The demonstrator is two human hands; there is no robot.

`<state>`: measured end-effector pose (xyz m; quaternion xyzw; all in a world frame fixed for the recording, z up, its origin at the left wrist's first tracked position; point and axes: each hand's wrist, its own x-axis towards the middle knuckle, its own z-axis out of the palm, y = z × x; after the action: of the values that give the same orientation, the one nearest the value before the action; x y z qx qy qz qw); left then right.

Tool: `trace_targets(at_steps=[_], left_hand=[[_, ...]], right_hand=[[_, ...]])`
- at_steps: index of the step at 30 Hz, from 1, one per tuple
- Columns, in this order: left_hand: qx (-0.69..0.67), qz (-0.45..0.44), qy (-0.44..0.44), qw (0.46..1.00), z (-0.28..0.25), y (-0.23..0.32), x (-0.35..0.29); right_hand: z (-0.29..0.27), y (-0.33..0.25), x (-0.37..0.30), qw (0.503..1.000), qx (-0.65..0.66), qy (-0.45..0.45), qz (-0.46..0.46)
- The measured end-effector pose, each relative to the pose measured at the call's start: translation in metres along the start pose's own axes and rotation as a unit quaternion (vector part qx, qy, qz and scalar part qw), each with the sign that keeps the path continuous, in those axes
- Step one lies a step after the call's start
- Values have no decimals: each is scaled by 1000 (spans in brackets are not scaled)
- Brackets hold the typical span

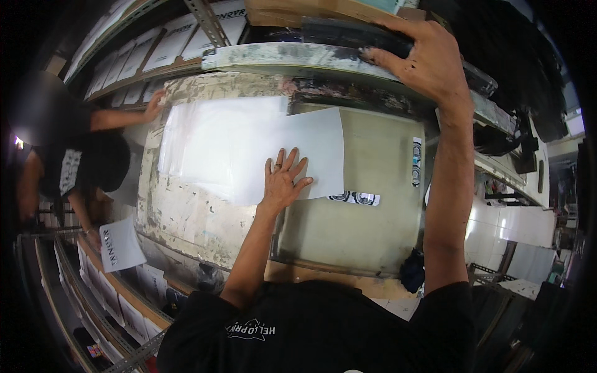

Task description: The person performs screen printing on white paper sheets. They place a sheet under a screen, pull a squeegee across the screen to apply ink, lift the screen, and remove the printed sheet. This process is repeated for multiple sheets.

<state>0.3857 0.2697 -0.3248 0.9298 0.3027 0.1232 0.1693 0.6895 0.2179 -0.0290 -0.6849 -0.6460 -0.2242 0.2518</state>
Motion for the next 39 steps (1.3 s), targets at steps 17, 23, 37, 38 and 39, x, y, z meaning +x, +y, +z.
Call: trace_targets(at_steps=[17, 23, 37, 38, 39], left_hand=[[-39, 157, -104, 981, 111, 106, 88], [-42, 168, -97, 980, 112, 112, 77], [-659, -48, 401, 635, -92, 31, 20], [-634, -85, 401, 655, -106, 28, 6], [-628, -138, 332, 690, -98, 3, -17]], right_hand=[[-9, -1, 15, 994, 85, -48, 42], [-11, -4, 15, 994, 84, -57, 51], [9, -58, -97, 998, 61, -9, 32], [13, -69, -119, 996, 70, -12, 49], [12, -81, -133, 995, 80, -27, 58]])
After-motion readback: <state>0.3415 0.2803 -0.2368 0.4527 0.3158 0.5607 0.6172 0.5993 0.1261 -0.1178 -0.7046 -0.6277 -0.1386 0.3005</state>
